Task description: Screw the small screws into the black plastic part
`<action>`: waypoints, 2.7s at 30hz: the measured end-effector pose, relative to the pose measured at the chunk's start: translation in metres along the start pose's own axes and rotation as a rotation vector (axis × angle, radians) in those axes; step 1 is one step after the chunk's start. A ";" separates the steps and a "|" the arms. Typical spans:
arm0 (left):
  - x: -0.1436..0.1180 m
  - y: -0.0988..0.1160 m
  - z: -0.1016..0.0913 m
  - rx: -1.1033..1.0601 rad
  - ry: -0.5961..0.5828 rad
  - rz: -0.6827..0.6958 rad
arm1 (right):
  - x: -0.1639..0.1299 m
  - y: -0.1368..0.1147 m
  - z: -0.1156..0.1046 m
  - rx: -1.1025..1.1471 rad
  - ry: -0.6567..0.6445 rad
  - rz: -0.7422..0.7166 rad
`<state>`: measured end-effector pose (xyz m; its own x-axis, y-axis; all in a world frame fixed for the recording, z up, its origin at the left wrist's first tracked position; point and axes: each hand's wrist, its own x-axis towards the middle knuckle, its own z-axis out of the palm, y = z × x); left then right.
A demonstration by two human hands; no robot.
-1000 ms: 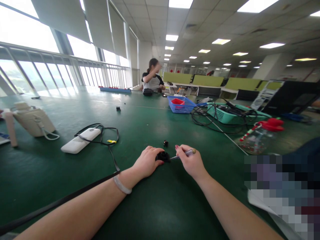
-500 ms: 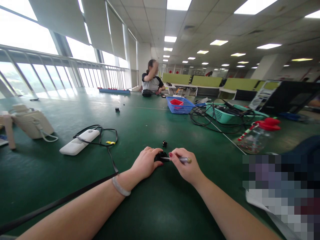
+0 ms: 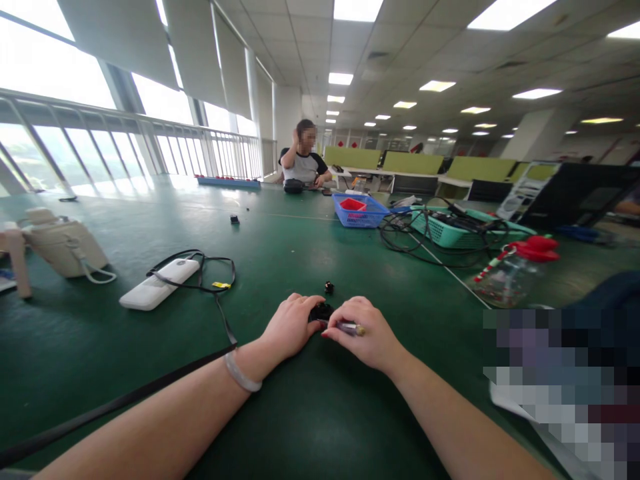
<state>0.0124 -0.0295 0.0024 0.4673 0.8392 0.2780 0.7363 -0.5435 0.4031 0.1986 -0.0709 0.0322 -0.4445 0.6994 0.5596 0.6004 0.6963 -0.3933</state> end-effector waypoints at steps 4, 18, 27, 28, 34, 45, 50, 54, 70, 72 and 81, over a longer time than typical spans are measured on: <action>-0.001 0.001 -0.002 0.006 -0.001 0.008 | 0.001 -0.002 -0.005 0.045 0.071 0.010; 0.000 0.000 0.000 -0.039 -0.006 0.047 | 0.003 0.010 -0.001 0.111 0.065 0.333; -0.002 -0.003 0.004 -0.067 -0.013 0.087 | -0.001 0.014 0.009 0.222 0.249 0.304; -0.001 -0.003 0.004 -0.063 -0.018 0.092 | -0.002 0.014 0.010 0.236 0.280 0.307; -0.001 -0.001 0.003 -0.060 -0.015 0.122 | -0.005 0.017 0.016 0.182 0.339 0.226; -0.002 0.003 0.003 -0.080 0.080 0.156 | -0.004 0.011 0.005 0.174 0.197 0.151; -0.002 0.003 0.001 -0.055 0.157 0.162 | -0.005 0.012 -0.003 0.230 0.297 0.174; -0.003 0.000 -0.001 0.057 0.191 0.045 | -0.005 0.015 -0.008 0.321 0.565 0.183; -0.005 0.003 -0.005 0.159 0.080 -0.139 | -0.002 0.055 0.012 0.301 0.558 0.463; -0.003 0.006 -0.003 0.076 0.088 -0.051 | 0.000 0.060 0.015 0.323 0.555 0.467; -0.003 0.011 0.003 0.052 -0.009 0.085 | 0.000 0.065 0.021 0.415 0.563 0.471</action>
<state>0.0205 -0.0382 0.0034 0.5335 0.7905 0.3009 0.7184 -0.6113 0.3321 0.2240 -0.0226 -0.0087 0.2555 0.8235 0.5065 0.2984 0.4312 -0.8515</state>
